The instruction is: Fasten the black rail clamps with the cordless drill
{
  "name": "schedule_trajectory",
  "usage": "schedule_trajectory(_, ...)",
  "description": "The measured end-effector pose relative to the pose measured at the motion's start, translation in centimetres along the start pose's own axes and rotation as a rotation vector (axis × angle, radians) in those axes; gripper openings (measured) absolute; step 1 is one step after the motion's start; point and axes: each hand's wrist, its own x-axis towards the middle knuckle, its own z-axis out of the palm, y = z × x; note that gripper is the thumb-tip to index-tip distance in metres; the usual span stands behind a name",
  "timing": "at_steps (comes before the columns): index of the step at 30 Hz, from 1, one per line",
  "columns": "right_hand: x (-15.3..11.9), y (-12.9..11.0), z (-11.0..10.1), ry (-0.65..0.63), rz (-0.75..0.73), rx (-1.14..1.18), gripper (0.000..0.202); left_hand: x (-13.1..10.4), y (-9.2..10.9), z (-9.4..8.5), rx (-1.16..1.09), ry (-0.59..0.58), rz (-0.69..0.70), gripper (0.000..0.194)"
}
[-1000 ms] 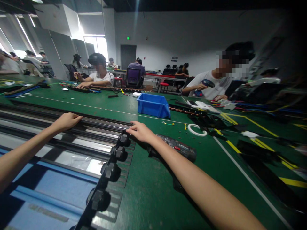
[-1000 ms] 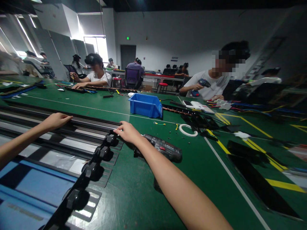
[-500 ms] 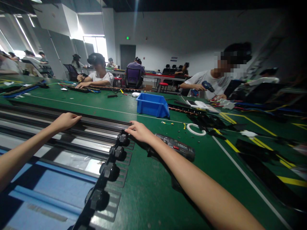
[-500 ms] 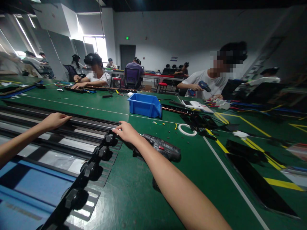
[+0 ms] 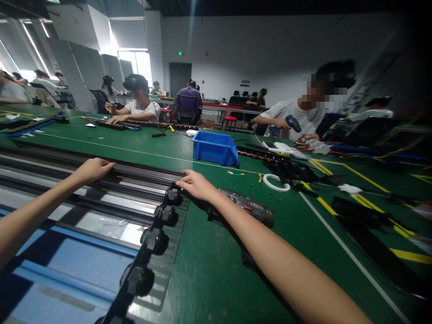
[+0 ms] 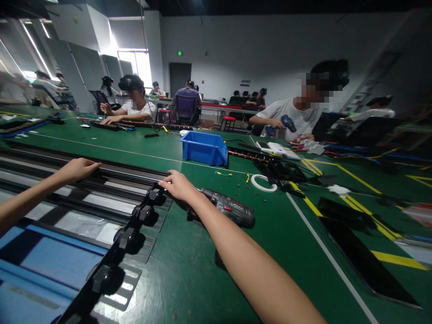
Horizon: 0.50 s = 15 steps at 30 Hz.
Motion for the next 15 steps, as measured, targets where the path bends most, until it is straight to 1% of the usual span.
schedule_trajectory(7, 0.24, 0.26, -0.01, -0.02, -0.028, -0.002, 0.032, 0.21, -0.16, 0.14, -0.014, 0.007, -0.015, 0.072)
schedule_trajectory(15, 0.15, 0.17, -0.02, -0.033, -0.013, 0.021, 0.034, 0.31, 0.1, -0.02, -0.009, 0.013, -0.044, 0.072)
